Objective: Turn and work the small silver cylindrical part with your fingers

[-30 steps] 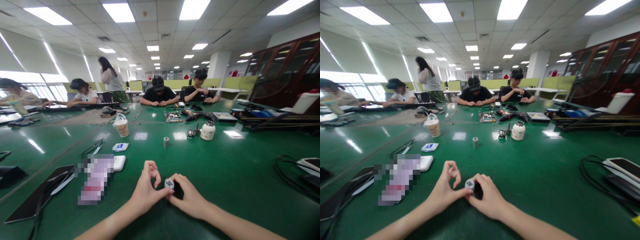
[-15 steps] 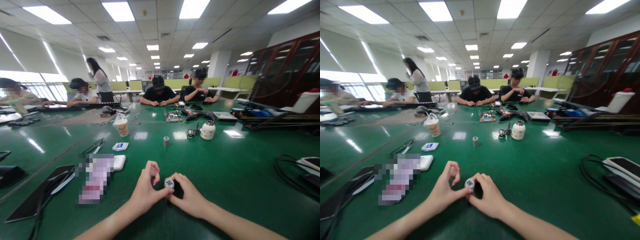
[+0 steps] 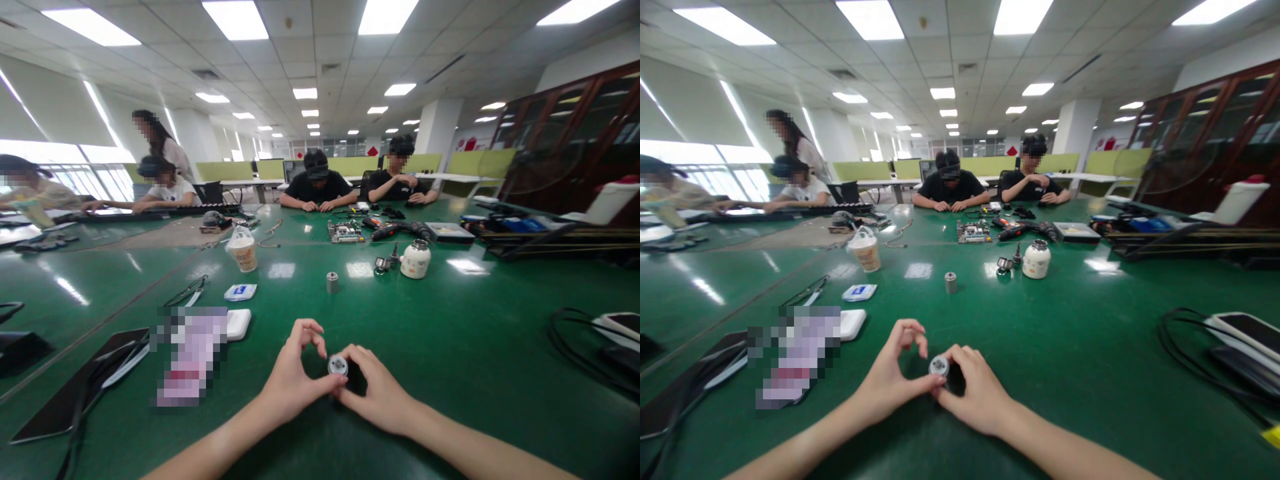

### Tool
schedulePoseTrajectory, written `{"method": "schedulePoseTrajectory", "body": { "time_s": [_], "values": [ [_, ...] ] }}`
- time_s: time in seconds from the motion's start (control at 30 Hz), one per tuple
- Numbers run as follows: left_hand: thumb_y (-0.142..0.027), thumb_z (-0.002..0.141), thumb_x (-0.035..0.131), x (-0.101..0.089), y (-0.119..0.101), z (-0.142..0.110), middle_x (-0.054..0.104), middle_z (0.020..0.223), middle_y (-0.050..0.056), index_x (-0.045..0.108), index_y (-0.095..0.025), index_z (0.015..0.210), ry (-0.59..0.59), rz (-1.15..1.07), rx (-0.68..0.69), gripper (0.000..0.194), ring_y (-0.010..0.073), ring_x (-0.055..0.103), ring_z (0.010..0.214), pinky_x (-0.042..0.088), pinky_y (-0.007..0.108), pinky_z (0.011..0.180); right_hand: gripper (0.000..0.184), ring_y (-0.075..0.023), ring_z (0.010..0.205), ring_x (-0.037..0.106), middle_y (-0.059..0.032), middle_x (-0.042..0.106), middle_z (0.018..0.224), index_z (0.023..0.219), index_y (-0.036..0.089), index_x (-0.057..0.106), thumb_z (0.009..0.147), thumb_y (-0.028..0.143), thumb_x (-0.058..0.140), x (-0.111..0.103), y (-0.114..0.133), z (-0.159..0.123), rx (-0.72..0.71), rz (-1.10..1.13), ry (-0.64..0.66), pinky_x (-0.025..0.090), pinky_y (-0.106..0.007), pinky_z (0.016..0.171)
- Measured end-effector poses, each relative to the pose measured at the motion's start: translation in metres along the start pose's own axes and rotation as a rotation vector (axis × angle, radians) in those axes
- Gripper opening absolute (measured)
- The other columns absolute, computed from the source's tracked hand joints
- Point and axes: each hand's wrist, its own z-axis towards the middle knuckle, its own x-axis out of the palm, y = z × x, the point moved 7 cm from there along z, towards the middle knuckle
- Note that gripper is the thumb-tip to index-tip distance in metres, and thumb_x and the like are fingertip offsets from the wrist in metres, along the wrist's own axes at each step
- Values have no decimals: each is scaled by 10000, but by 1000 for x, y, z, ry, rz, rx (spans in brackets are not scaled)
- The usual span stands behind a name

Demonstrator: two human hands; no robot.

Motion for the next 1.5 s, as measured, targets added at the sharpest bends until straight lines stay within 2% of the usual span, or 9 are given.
{"method": "schedulePoseTrajectory", "body": {
  "time_s": [0.1,0.2,0.27,0.4,0.53,0.87,1.0,1.23,1.5],
  "values": [
    [-156,666,803,2,-4,1,612,896,-29,399,-235,1085,33,6,21,587,176,586,913,374,318,897,202,-209,890,563,-11,620,941,930,227,557,774,173,673,0,-1,0,5,-9,-2,426,-336,800],
    [-190,676,799,1,3,-1,446,633,-120,372,-238,988,1,52,-25,531,131,507,624,393,270,707,217,-210,905,566,-12,623,959,962,231,568,779,168,668,1,0,-1,-3,1,4,426,-335,809],
    [-216,662,810,0,6,-2,373,622,-125,355,-243,932,-33,85,-29,529,120,441,567,363,247,615,232,-212,913,567,-13,625,965,976,232,573,776,162,669,1,1,-1,-5,5,4,426,-337,816],
    [-171,652,810,-1,-1,-4,585,877,-32,412,-238,1103,-38,94,52,606,175,584,843,423,312,812,240,-215,919,568,-14,626,969,972,229,567,770,148,668,1,0,-1,-7,8,2,427,-342,821],
    [-152,739,757,4,-4,-6,711,1083,23,443,-275,1269,65,110,67,628,243,565,1157,352,408,1017,220,-225,900,561,-29,615,957,942,217,543,770,169,672,3,-3,-1,-1,-17,-2,435,-349,799],
    [-254,858,692,-6,-4,0,775,994,-2,580,-271,1144,-61,119,84,307,229,653,1092,410,394,990,215,-228,891,546,-27,604,946,965,219,542,807,259,682,4,-4,-1,4,-43,9,429,-358,798],
    [-293,888,652,-28,19,12,775,1019,30,548,-254,1198,-192,207,11,330,248,653,1121,386,450,1039,194,-222,895,552,-18,608,937,951,225,560,808,260,686,1,-1,0,18,-35,32,424,-354,809],
    [-214,804,711,-33,65,16,788,949,35,653,-236,992,-119,312,-47,198,296,711,1013,417,496,1010,205,-223,910,557,-21,620,959,972,228,569,807,260,687,2,0,0,29,-27,43,423,-359,824],
    [-260,853,688,-19,9,4,786,960,12,657,-260,1047,-128,195,42,196,263,603,1202,373,448,1033,214,-220,907,554,-17,618,961,979,229,551,810,251,681,3,-2,1,13,-24,37,427,-357,816]
  ]
}}
